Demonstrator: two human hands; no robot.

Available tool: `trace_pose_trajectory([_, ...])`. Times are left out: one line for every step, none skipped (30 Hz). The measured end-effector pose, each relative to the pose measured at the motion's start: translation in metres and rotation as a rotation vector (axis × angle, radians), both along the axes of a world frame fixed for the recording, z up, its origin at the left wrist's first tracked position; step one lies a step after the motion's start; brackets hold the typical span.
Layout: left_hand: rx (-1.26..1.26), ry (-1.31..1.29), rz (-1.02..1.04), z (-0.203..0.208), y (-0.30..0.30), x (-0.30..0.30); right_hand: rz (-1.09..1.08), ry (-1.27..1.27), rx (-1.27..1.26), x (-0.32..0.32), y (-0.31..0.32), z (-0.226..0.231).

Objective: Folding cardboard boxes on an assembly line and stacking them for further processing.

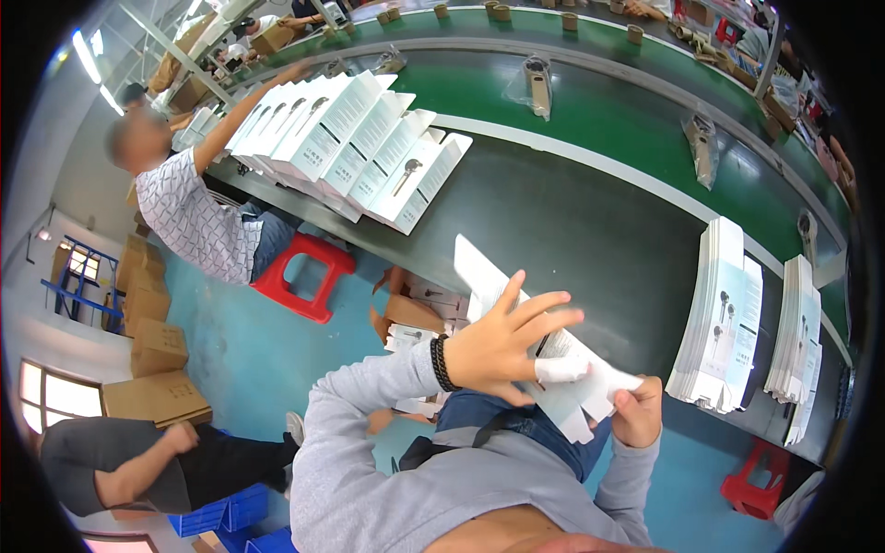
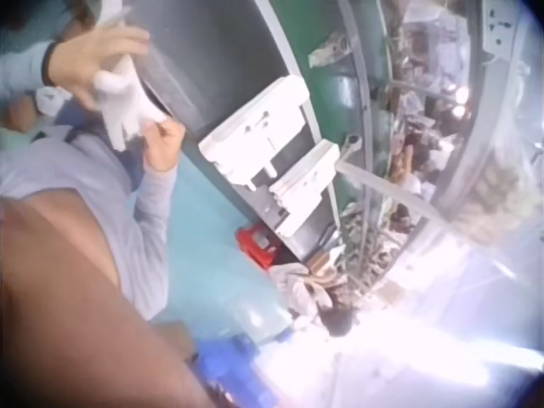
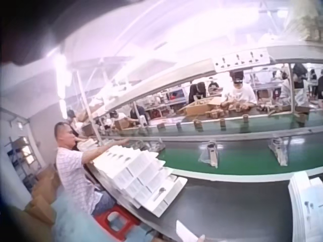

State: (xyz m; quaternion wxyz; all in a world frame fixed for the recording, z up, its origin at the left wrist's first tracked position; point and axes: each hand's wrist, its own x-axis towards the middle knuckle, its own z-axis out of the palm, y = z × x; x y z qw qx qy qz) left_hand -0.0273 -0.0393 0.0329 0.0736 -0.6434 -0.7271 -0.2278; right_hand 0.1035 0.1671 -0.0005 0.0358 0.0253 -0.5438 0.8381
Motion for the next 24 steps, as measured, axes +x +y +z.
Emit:
trace_pose_trajectory([-0.005, -0.001, 0.000, -0.004, -0.002, 0.001, -0.029, -0.129, -0.128, 0.000, -0.002, 0.002])
trace_pose_trajectory([0.003, -0.038, -0.012, -0.005, -0.002, 0.002, -0.081, -0.149, -0.099, 0.000, -0.002, 0.001])
trace_pose_trajectory([0.012, -0.077, -0.024, -0.007, -0.001, 0.003, -0.083, -0.153, -0.101, -0.001, -0.001, 0.001])
trace_pose_trajectory([0.012, -0.082, -0.026, -0.008, -0.001, 0.003, -0.198, -0.119, 0.170, -0.002, 0.000, 0.002])
trace_pose_trajectory([0.043, -0.093, -0.018, -0.009, 0.000, 0.002, -0.308, -0.082, 0.441, -0.004, 0.000, 0.003])
trace_pose_trajectory([0.075, -0.105, -0.011, -0.010, 0.001, 0.002, -0.307, -0.086, 0.442, -0.007, 0.002, 0.003])
trace_pose_trajectory([0.108, -0.116, -0.003, -0.011, 0.001, 0.002, -0.325, 0.010, 0.522, -0.009, 0.004, 0.002])
trace_pose_trajectory([0.110, -0.119, -0.009, -0.012, 0.001, 0.002, -0.348, 0.107, 0.602, -0.011, 0.007, 0.002])
trace_pose_trajectory([0.080, -0.230, 0.064, -0.011, -0.003, 0.002, -0.371, 0.205, 0.684, -0.012, 0.010, 0.000])
trace_pose_trajectory([0.048, -0.340, 0.138, -0.011, -0.006, 0.003, -0.336, 0.145, 0.564, -0.003, 0.015, -0.008])
trace_pose_trajectory([0.012, -0.447, 0.211, -0.011, -0.006, 0.005, -0.342, 0.142, 0.565, -0.004, 0.009, -0.012])
trace_pose_trajectory([0.099, -0.550, 0.300, -0.009, -0.003, 0.008, -0.397, 0.152, 0.338, -0.006, -0.002, -0.016])
trace_pose_trajectory([0.099, -0.552, 0.289, -0.006, 0.004, 0.011, -0.448, 0.163, 0.111, -0.008, -0.012, -0.023])
trace_pose_trajectory([0.289, -0.625, 0.341, -0.003, 0.012, 0.016, -0.433, 0.106, 0.353, -0.008, -0.020, -0.041])
trace_pose_trajectory([0.479, -0.701, 0.383, -0.004, 0.024, 0.020, -0.399, 0.125, 0.324, 0.000, -0.030, -0.067])
trace_pose_trajectory([0.580, -0.653, 0.422, -0.017, 0.031, 0.028, -0.506, 0.095, 0.393, -0.002, -0.044, -0.068])
trace_pose_trajectory([0.518, -0.815, 0.394, -0.024, 0.037, 0.034, -0.624, 0.057, 0.470, -0.004, -0.054, -0.067])
trace_pose_trajectory([0.578, -0.871, 0.396, -0.033, 0.044, 0.039, -0.631, 0.058, 0.474, -0.004, -0.052, -0.067])
trace_pose_trajectory([0.638, -0.926, 0.397, -0.040, 0.048, 0.042, -0.622, 0.001, 0.476, -0.003, -0.047, -0.065])
trace_pose_trajectory([0.636, -0.933, 0.388, -0.038, 0.049, 0.046, -0.614, -0.061, 0.479, -0.001, -0.043, -0.062])
trace_pose_trajectory([0.583, -1.208, 0.409, -0.033, 0.048, 0.049, -0.623, -0.065, 0.483, -0.001, -0.040, -0.058])
trace_pose_trajectory([0.518, -1.482, 0.426, -0.030, 0.045, 0.050, -0.597, -0.041, 0.454, -0.004, -0.035, -0.054])
trace_pose_trajectory([0.511, -1.487, 0.411, -0.029, 0.043, 0.047, -0.577, -0.015, 0.427, -0.005, -0.031, -0.052])
trace_pose_trajectory([0.452, -1.562, 0.291, -0.028, 0.039, 0.043, -0.592, -0.017, 0.433, -0.004, -0.030, -0.052])
